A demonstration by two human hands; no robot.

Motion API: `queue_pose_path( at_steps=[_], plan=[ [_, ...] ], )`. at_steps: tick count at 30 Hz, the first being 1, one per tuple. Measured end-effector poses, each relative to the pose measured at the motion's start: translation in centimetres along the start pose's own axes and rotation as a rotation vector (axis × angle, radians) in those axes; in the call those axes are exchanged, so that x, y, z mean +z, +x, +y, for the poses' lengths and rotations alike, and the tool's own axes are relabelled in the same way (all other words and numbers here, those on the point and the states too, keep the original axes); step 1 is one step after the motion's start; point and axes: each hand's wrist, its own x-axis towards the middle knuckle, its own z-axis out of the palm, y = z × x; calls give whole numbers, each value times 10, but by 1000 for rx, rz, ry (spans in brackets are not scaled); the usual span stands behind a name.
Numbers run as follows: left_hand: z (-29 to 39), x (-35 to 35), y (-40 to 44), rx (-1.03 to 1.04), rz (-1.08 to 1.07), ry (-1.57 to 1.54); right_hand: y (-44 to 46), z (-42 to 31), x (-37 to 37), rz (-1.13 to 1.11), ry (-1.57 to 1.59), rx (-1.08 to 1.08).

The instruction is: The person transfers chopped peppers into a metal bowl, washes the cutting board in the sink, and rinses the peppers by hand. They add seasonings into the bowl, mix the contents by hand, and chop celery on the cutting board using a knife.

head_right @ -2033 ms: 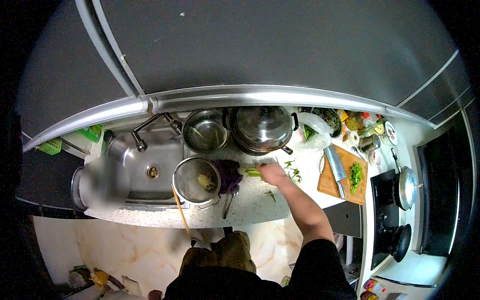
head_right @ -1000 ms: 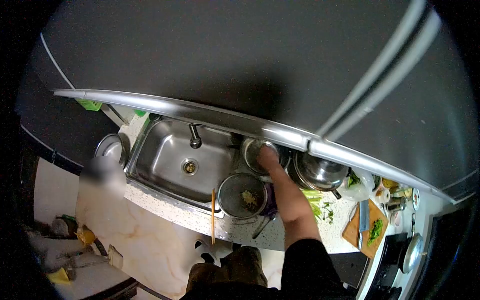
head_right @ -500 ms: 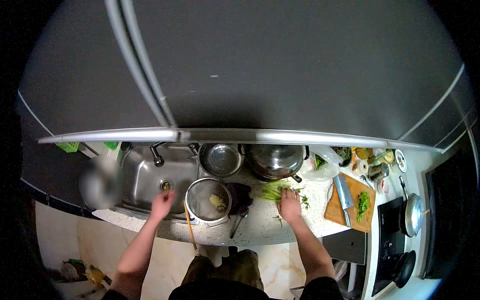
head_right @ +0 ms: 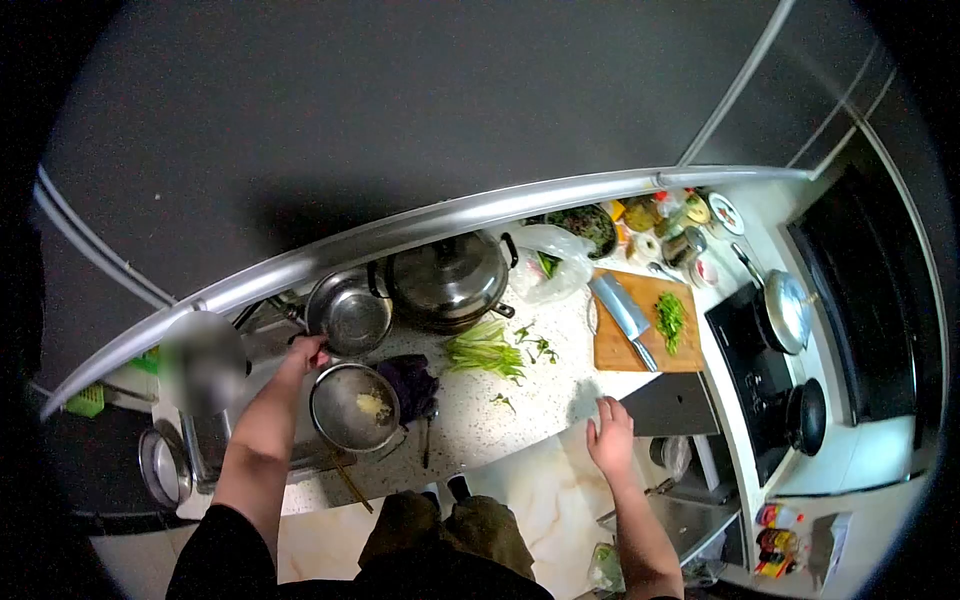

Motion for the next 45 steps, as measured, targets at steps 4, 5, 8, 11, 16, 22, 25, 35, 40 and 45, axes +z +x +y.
queue_pose_path(
  at_steps=[4,5,8,11,16,22,25,35,40,45],
  plan=[
    [-9,-3,2,71,-34,3,-56,12,-26,-6,2,127],
    [-12,0,10,120,-10,46,-67,15,-28,8,-30,150],
    [-17,5,13,219,95,-117,-95,27,-32,23,-27,213],
    [7,-6,-28,244,96,17,-108,31,-36,20,5,261],
    [32,-47,-62,351,211,151,-107,40,-31,65,96,270],
    [63,-98,-110,425,133,448,-91,45,-28,73,73,225],
    [52,-126,-84,456,93,486,-91,52,-26,102,70,236],
    [63,-112,-235,338,-124,377,-41,128,-51,166,24,224],
    [30,-48,-283,231,-212,355,52,175,-34,178,64,155],
    [-20,72,-356,201,-152,248,133,223,26,-94,-100,109]
  ],
)
